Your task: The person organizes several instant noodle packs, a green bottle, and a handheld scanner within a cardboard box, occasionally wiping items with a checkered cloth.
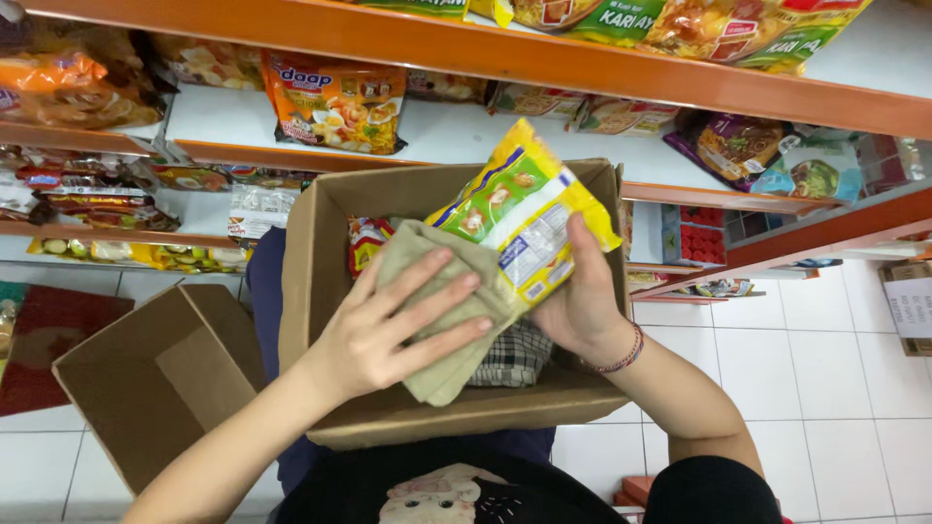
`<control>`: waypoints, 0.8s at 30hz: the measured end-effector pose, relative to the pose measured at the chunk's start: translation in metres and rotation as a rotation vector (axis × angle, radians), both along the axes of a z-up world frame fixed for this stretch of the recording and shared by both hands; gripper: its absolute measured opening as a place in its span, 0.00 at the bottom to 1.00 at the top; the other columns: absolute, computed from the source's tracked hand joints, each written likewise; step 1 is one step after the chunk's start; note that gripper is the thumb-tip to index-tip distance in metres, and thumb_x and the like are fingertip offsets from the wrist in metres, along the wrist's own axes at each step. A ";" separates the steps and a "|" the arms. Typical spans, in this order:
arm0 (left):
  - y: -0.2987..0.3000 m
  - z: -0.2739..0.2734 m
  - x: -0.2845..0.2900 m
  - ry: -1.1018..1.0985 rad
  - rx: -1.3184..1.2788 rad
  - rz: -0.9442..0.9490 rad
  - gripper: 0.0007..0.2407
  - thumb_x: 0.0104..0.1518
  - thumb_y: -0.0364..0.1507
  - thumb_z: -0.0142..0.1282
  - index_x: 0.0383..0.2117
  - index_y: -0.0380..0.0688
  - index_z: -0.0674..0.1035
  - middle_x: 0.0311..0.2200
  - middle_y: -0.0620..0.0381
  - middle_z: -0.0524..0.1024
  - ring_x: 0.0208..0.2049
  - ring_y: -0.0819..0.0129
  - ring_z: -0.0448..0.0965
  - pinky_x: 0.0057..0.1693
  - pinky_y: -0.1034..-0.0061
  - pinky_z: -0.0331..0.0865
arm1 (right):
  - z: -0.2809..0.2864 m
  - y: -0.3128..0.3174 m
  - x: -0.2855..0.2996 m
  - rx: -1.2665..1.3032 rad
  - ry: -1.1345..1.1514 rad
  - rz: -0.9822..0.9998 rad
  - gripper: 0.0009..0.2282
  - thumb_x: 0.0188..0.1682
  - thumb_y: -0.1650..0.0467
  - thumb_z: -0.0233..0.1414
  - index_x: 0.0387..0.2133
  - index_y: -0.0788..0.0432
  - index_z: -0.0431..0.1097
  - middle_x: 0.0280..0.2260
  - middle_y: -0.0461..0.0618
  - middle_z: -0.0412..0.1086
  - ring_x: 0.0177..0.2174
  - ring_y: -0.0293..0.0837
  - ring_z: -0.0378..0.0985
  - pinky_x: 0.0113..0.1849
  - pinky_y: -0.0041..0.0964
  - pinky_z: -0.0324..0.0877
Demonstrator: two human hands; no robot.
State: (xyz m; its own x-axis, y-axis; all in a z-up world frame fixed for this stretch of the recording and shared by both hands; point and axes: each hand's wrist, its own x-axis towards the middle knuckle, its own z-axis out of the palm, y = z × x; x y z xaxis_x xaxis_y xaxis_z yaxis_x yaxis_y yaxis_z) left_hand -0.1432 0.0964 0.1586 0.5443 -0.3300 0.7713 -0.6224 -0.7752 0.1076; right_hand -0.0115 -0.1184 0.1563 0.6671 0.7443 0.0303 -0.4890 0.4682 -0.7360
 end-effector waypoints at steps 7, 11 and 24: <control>0.012 0.014 0.008 0.172 -0.263 -0.150 0.18 0.57 0.28 0.63 0.55 0.41 0.79 0.60 0.50 0.74 0.66 0.51 0.72 0.71 0.51 0.67 | -0.006 0.004 0.013 -0.140 0.006 -0.153 0.25 0.62 0.58 0.35 0.67 0.57 0.53 0.64 0.53 0.61 0.63 0.52 0.64 0.64 0.55 0.60; -0.001 0.015 0.027 0.062 -0.379 -0.014 0.24 0.59 0.29 0.70 0.62 0.50 0.75 0.67 0.49 0.68 0.73 0.52 0.65 0.72 0.53 0.65 | -0.023 -0.003 0.004 -0.119 -0.131 -0.064 0.29 0.62 0.54 0.32 0.70 0.60 0.51 0.67 0.56 0.59 0.65 0.53 0.62 0.65 0.54 0.60; -0.035 0.001 0.076 0.202 -0.278 0.147 0.24 0.63 0.43 0.54 0.67 0.63 0.69 0.72 0.55 0.56 0.76 0.48 0.46 0.76 0.35 0.45 | -0.036 -0.013 -0.003 0.075 -0.055 0.063 0.27 0.69 0.55 0.29 0.72 0.61 0.50 0.63 0.58 0.60 0.60 0.53 0.64 0.62 0.52 0.62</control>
